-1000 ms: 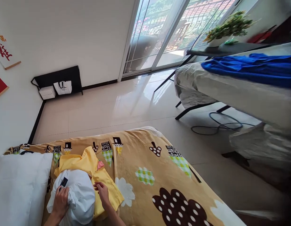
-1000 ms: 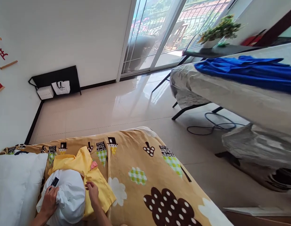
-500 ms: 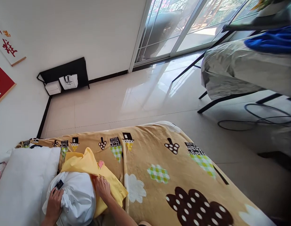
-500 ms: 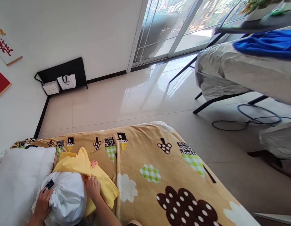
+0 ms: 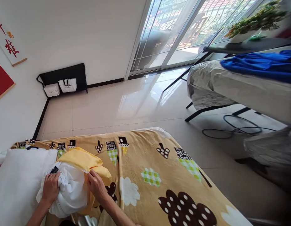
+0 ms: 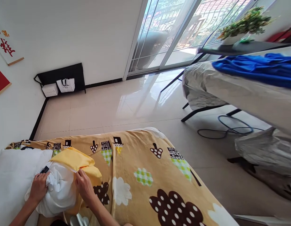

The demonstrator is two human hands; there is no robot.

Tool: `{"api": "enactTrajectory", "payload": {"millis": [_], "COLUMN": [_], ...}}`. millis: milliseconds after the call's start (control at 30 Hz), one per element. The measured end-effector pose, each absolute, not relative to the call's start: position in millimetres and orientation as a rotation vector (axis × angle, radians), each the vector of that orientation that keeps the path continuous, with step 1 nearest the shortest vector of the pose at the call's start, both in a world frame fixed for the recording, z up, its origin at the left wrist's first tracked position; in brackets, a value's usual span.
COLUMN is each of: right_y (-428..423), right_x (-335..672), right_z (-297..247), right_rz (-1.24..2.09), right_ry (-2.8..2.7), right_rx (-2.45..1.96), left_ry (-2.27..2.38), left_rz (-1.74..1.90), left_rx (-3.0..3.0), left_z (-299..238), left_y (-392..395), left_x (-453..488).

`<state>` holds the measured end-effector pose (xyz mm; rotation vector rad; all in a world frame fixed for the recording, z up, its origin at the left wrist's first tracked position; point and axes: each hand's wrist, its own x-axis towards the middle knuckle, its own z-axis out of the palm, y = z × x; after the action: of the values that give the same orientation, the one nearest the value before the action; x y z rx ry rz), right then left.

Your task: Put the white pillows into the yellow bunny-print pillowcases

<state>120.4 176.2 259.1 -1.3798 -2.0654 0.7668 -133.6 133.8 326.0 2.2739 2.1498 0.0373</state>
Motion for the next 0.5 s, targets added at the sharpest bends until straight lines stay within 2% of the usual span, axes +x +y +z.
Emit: {"api": "enactTrajectory", "payload": {"millis": [133,233,333,500], "right_y": [212,227,232,233], "right_x": [117,114,117,145], "right_z": [319,357,364,332], "right_rz": [0.682,0.669,0.705,0.692], "right_ry": [-2.033,-2.034,-2.139,-2.167], "right_rx": [-1.203,-0.965,-0.843,-0.979], "left_ry": [2.083,1.883,1.776,1.727], "left_rz": [0.087,0.089,0.146,0.324], "left_rx": [2.19,2.013,1.737,1.44], "left_z": [389,413,394,324], "left_y": [132,135,149,178], "left_x": [-93,-55,-25,10]}}
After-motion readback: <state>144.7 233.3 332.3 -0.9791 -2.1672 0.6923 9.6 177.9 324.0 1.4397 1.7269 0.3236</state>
